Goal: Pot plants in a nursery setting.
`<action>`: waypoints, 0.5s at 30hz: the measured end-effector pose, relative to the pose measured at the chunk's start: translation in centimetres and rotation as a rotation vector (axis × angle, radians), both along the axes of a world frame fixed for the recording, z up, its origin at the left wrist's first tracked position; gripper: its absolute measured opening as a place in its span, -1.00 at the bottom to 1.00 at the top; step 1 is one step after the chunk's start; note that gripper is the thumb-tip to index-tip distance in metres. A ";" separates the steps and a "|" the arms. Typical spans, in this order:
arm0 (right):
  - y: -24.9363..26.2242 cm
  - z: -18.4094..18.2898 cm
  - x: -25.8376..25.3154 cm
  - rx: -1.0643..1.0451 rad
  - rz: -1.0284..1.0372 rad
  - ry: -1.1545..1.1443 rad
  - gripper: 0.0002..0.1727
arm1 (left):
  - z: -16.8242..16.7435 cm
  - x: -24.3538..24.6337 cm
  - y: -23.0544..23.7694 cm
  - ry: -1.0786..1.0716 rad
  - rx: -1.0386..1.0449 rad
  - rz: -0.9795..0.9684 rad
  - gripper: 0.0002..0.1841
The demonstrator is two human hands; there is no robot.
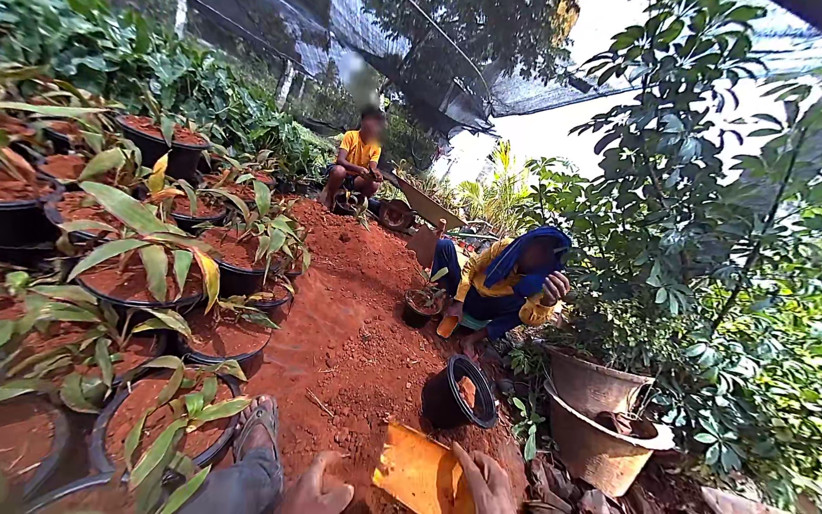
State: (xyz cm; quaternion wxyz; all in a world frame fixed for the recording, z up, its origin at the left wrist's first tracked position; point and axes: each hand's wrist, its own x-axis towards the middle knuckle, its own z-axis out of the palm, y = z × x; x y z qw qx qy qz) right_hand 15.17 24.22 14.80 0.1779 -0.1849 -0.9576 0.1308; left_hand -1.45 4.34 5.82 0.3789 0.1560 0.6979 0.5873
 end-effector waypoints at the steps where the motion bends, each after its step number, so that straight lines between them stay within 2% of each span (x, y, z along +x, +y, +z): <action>1: 1.3 0.6 0.6 -0.015 -0.064 0.053 0.24 | 0.0 0.0 -0.1 0.008 0.000 0.067 -0.24; 5: 6.9 0.7 3.2 -0.138 -0.258 0.178 0.29 | 0.0 -0.4 -0.2 0.129 -0.093 0.121 -0.09; 9: 9.7 -2.9 4.9 -0.411 -0.373 0.124 0.26 | 0.3 -0.1 -0.3 0.231 -0.132 0.087 -0.08; 11: 10.1 -6.7 6.2 -0.509 -0.445 0.087 0.24 | 0.1 0.0 -0.4 0.253 -0.130 0.071 -0.08; 13: 9.4 -12.3 8.3 -0.565 -0.540 0.021 0.17 | 0.3 0.2 -0.5 0.252 -0.151 0.041 -0.10; 15: 6.7 -18.3 11.4 -0.475 -0.667 -0.071 0.06 | 0.6 0.3 -0.6 0.263 -0.184 -0.025 -0.13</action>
